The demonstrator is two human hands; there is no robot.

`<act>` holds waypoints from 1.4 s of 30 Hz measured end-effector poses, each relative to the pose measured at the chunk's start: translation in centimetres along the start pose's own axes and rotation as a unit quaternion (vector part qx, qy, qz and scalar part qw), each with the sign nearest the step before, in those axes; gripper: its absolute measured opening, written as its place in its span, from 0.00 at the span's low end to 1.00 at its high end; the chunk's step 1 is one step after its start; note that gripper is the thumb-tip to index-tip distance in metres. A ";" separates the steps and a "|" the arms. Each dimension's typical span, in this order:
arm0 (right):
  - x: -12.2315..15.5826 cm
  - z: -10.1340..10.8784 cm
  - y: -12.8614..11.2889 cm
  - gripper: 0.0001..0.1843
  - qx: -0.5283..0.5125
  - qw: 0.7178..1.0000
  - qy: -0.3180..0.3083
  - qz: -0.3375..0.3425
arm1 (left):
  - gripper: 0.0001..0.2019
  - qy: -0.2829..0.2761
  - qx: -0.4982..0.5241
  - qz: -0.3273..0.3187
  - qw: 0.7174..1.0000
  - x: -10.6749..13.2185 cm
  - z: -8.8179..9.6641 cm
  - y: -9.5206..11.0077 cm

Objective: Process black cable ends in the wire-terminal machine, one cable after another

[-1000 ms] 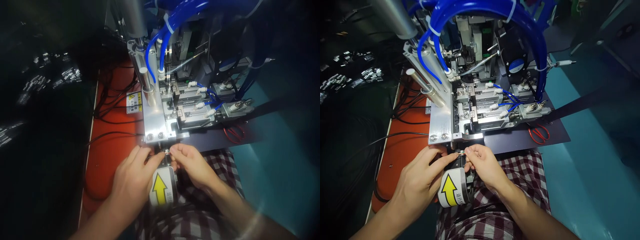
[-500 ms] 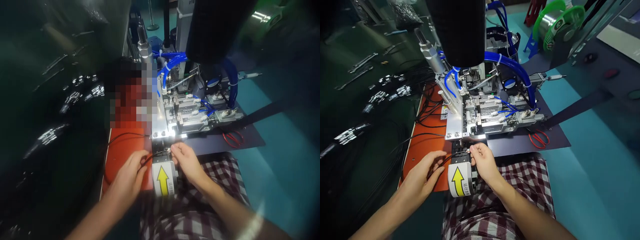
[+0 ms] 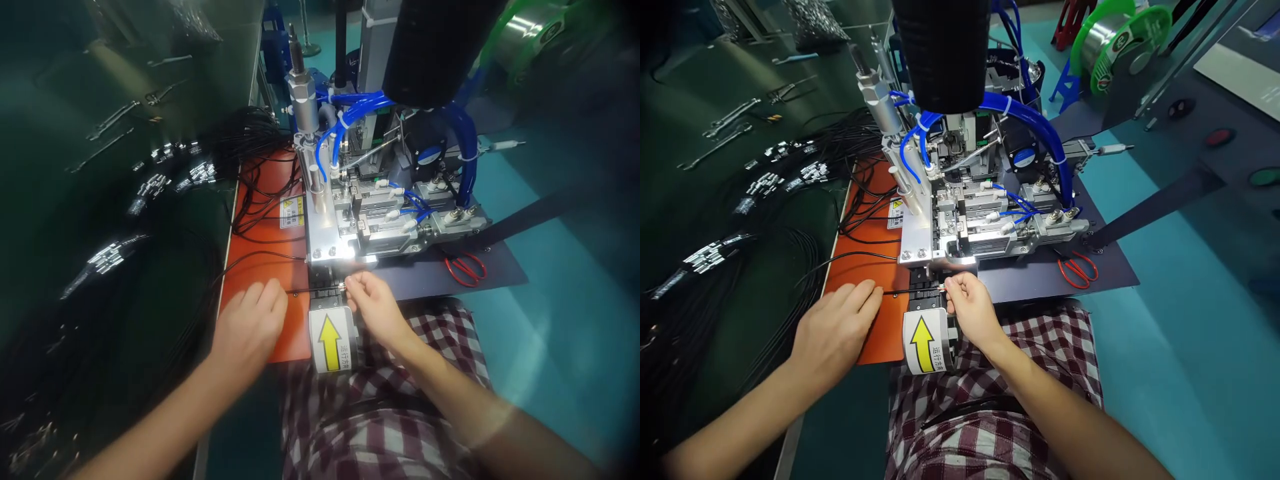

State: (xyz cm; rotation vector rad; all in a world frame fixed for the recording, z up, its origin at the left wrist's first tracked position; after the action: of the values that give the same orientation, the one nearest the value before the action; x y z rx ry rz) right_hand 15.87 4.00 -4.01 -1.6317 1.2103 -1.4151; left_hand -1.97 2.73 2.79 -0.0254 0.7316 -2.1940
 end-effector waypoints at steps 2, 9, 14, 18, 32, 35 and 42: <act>0.0 0.1 0.0 0.15 0.001 1.000 0.000 -0.005 | 0.19 -0.020 0.007 0.051 0.998 0.9 0.1 0.8; 0.1 -0.2 0.5 0.18 -0.015 1.000 -0.007 -0.022 | 0.24 -0.037 0.120 0.091 0.988 3.3 -1.1 0.4; 0.3 1.1 1.0 0.24 -0.028 0.999 0.002 -0.018 | 0.23 -0.034 0.112 0.101 0.988 3.2 -1.5 0.1; 1.7 4.2 2.6 0.27 -0.023 0.999 0.043 -0.021 | 0.24 -0.045 0.111 0.115 0.986 3.5 -1.5 0.4; 6.3 5.9 6.7 0.21 0.095 0.991 -0.026 -0.087 | 0.24 -0.061 0.235 0.135 0.961 -1.0 -4.4 -3.6; 7.1 6.3 7.9 0.21 0.138 0.983 -0.073 -0.094 | 0.24 -0.070 0.235 0.125 0.961 -0.8 -4.2 -3.5; 9.6 2.0 10.8 0.10 0.242 0.933 -0.244 -0.103 | 0.25 -0.104 0.231 0.090 0.963 -1.3 -4.2 -3.8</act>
State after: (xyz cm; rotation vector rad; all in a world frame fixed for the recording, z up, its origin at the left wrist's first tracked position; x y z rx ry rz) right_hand 15.28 -8.97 -10.61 -1.6393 0.3769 -1.1970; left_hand -4.79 7.62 1.47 0.0451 0.0907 -2.0951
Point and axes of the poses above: each hand's wrist, its own x-axis away from the middle knuckle, its own z-axis out of the back of the hand, y = z × x, the point moved 5 cm from there along -x, towards the middle knuckle, and after that the axes turned 7 degrees about -x, right-handed, at the moved point
